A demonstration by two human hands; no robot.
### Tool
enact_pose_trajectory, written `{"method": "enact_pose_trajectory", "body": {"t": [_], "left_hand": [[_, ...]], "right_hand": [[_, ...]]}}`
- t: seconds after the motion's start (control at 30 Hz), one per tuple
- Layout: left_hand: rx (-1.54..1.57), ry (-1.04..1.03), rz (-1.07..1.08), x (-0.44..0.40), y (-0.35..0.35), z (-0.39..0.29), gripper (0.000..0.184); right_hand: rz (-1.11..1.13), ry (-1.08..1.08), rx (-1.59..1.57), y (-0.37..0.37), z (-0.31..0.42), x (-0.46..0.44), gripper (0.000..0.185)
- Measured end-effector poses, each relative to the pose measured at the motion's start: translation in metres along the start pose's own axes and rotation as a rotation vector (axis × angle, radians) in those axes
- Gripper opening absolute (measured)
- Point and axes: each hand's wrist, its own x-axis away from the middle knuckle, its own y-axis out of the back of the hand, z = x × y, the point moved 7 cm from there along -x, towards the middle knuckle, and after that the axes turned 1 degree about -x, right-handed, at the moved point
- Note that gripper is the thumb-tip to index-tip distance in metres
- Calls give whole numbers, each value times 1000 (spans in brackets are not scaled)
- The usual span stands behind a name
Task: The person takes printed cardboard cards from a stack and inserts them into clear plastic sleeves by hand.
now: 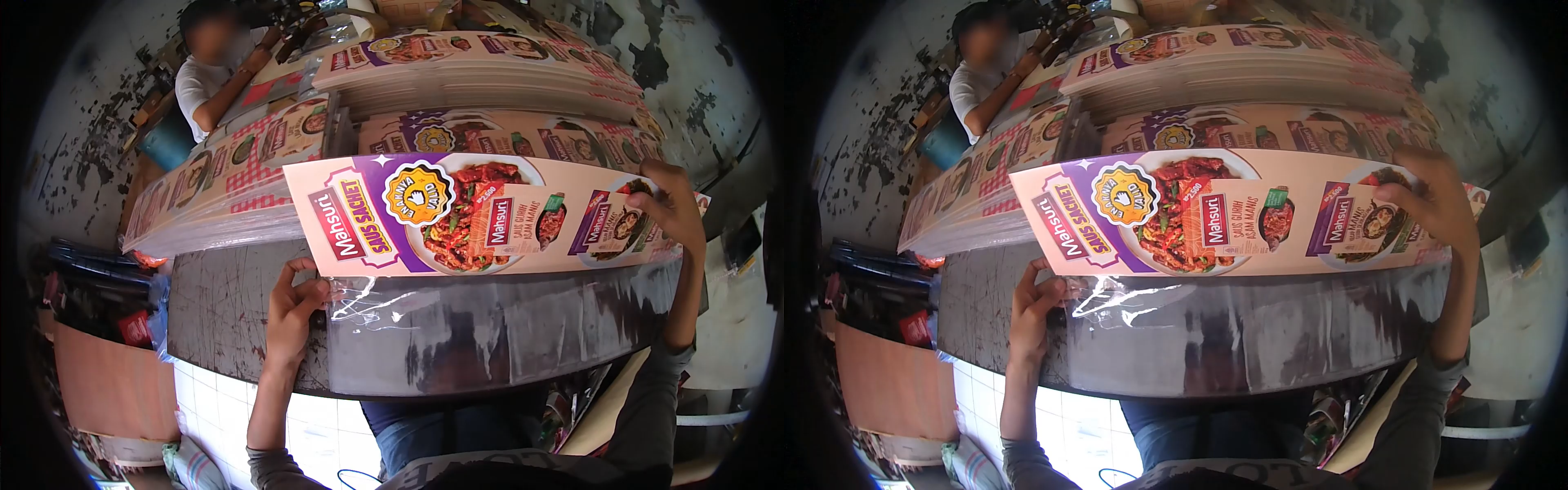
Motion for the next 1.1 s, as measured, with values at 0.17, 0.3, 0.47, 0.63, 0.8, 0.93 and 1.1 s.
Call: {"method": "enact_pose_trajectory", "body": {"t": [0.17, 0.3, 0.47, 0.63, 0.8, 0.93, 1.1], "left_hand": [[51, -23, 65, -2, 4, 4, 27], [66, -40, 74, -1, 0, 2, 26], [72, -39, 77, -2, 1, 3, 20], [58, -35, 69, -1, 1, 2, 19], [48, -38, 62, -1, -1, 1, 20], [70, -59, 87, -3, 2, 5, 26], [-69, -94, 37, -2, -1, -3, 26]], "right_hand": [[67, -205, -44, -8, -8, 1, 50], [63, -66, 37, -6, -2, 0, 38], [92, -172, -79, -8, -10, 2, 50], [98, -62, -1, -7, 0, -3, 34], [195, -87, 24, -25, -13, -6, 36], [313, -44, 119, -55, -23, -6, 41], [454, -89, 54, -71, -25, -6, 47]]}}
